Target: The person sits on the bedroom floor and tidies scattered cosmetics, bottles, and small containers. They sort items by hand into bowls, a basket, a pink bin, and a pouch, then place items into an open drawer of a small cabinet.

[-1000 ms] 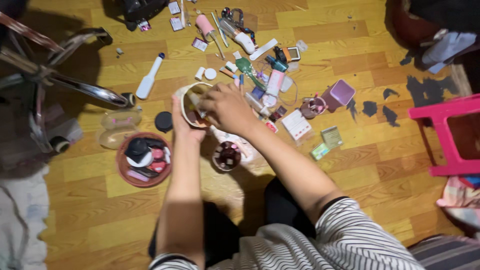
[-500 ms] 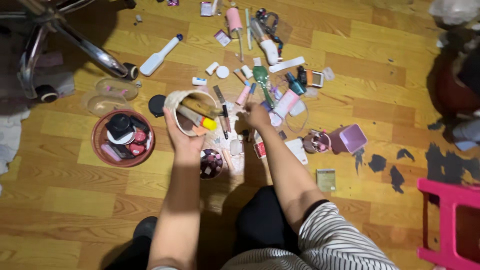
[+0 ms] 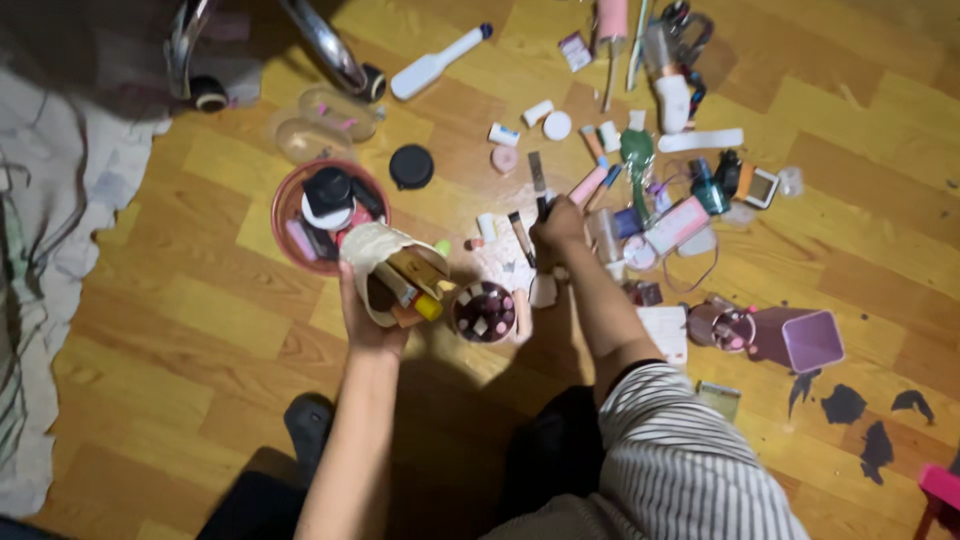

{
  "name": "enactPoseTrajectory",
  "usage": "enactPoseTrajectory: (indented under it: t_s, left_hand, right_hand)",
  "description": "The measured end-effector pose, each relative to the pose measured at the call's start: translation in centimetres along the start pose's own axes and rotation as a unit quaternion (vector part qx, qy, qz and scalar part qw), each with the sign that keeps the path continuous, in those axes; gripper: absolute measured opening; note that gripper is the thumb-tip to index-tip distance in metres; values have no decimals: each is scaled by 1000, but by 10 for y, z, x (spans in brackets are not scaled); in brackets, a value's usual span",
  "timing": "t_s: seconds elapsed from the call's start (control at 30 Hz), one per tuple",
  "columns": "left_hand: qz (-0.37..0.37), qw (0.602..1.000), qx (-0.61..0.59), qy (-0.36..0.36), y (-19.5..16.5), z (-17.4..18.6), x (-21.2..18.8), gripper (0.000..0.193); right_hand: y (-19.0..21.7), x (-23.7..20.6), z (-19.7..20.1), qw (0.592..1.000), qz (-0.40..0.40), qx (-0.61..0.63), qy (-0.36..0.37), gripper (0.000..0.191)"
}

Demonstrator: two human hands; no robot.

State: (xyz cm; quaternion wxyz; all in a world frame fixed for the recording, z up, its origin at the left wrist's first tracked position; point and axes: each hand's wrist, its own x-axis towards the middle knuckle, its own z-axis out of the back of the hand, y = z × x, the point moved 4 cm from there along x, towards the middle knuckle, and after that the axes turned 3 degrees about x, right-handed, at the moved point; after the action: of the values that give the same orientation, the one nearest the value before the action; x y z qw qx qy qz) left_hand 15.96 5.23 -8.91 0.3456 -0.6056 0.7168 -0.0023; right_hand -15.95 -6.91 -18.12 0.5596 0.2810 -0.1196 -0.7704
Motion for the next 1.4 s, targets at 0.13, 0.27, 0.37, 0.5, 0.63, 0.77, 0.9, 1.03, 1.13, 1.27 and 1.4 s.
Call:
enactPoseTrajectory:
  t_s: [0.13,0.27,0.37,0.5,0.63,0.77,0.9,1.03,1.13,1.27,1.4]
  left_hand:
    - [-18,1000,4,-21,-14,35,-4,64]
    - [-10,1000,-19,-9,-14,61,-14,62]
    - [-13,998,-48,47,-14,66,-13,63]
    - [-13,997,-32,63,-9,56,-1,67]
    - [-26,983,-100,149,-3,29,0,64]
    - [-41,985,-65,155,3,18,-9,66]
    - [-16,985,-93,142,6,22,-5,69]
    - [3,996,-28,87,9,42,-4,70]
    - [27,994,-52,94,11,49,-1,71]
    - [36,997,-59,42,11,59,4,72]
    - [59,962,-159,213,1,51,-3,75]
  right_hand:
    - [2,5,13,996,69,64,5,38]
    - [22,-15,36,939,155,289,107,20]
    - [40,-62,50,933,278,212,89,30]
    - [63,-120,29,911,331,176,172,26]
    - [71,-160,2,893,400,89,186,22]
    - [75,-196,-21,816,526,-197,136,45]
    - [83,-199,-13,835,537,-113,44,57]
    - [75,-148,2,917,396,-35,18,42]
    - [55,-99,-4,963,210,-162,53,35]
    - [25,-76,-27,977,121,-159,79,34]
    - [15,-66,-50,982,122,-109,91,28]
